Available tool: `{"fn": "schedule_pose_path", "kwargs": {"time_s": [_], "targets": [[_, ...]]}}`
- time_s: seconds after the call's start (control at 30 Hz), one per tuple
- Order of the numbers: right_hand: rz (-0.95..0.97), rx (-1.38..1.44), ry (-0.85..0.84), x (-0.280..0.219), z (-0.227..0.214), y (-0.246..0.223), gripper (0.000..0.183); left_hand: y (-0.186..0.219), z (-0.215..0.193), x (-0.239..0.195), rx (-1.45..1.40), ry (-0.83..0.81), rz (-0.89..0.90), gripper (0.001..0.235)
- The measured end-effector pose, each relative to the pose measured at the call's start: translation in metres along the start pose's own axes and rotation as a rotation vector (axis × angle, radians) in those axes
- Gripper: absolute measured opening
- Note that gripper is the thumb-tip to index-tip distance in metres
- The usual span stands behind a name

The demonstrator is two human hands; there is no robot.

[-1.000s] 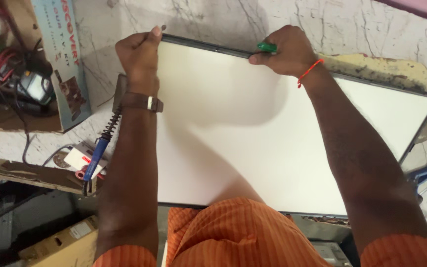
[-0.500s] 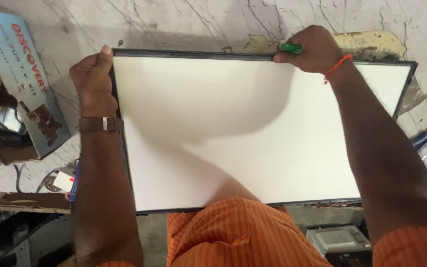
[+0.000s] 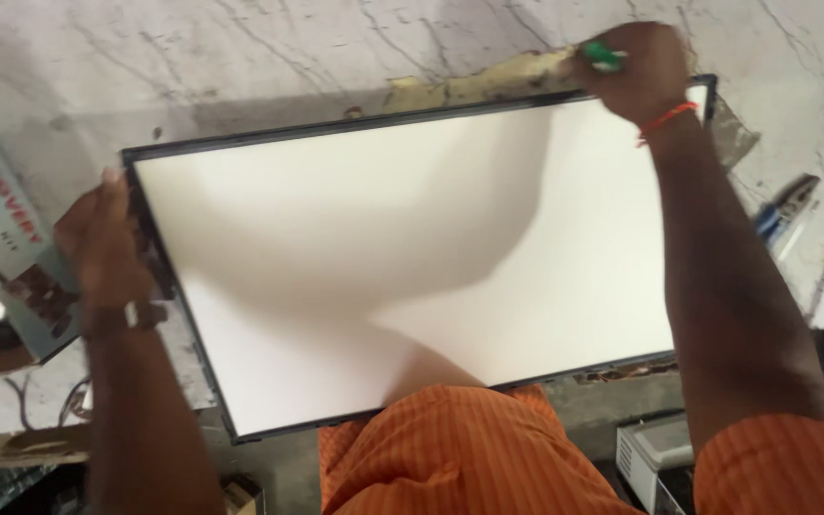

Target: The person aligns and secures a black plastic frame onto a white rectangular panel using a green screwdriver. They insert screws into the frame corners and tighten them to attach the frame to the panel.

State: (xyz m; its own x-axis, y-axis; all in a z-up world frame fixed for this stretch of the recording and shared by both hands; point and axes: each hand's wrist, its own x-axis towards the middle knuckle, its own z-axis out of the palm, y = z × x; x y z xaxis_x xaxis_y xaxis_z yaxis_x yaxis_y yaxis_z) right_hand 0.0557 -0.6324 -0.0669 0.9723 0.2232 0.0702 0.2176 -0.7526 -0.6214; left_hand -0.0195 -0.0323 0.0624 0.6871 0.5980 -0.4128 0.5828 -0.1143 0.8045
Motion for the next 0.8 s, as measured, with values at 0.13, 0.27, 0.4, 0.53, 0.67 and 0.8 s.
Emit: {"fn": "schedule_pose_path", "kwargs": {"time_s": [0.13, 0.27, 0.4, 0.53, 0.67, 0.8], "targets": [[0.157, -0.302, 0.137, -0.070, -0.045, 0.080, 0.026, -0.022, -0.026, -0.022, 0.157, -0.042, -0.041, 0.031], [0.391, -0.157, 0.232, -0.115, -0.053, 0.118, 0.035, -0.054, -0.030, -0.021, 0.062, 0.006, -0.064, 0.023], [0.839, 0.515, 0.297, -0.120, -0.043, 0.121, 0.027, -0.082, -0.033, -0.003, -0.085, -0.032, 0.012, 0.018], [1.017, 0.717, 0.322, -0.115, -0.045, 0.112, 0.026, -0.108, -0.051, 0.020, 0.376, -0.011, 0.288, 0.021], [1.040, 0.717, 0.342, -0.109, -0.044, 0.106, 0.025, -0.127, -0.081, 0.038, 1.451, -0.052, 0.829, 0.026], [0.970, 0.646, 0.370, -0.107, -0.036, 0.106, 0.033, -0.139, -0.080, 0.055, 1.464, 0.006, 0.631, 0.025]]}}
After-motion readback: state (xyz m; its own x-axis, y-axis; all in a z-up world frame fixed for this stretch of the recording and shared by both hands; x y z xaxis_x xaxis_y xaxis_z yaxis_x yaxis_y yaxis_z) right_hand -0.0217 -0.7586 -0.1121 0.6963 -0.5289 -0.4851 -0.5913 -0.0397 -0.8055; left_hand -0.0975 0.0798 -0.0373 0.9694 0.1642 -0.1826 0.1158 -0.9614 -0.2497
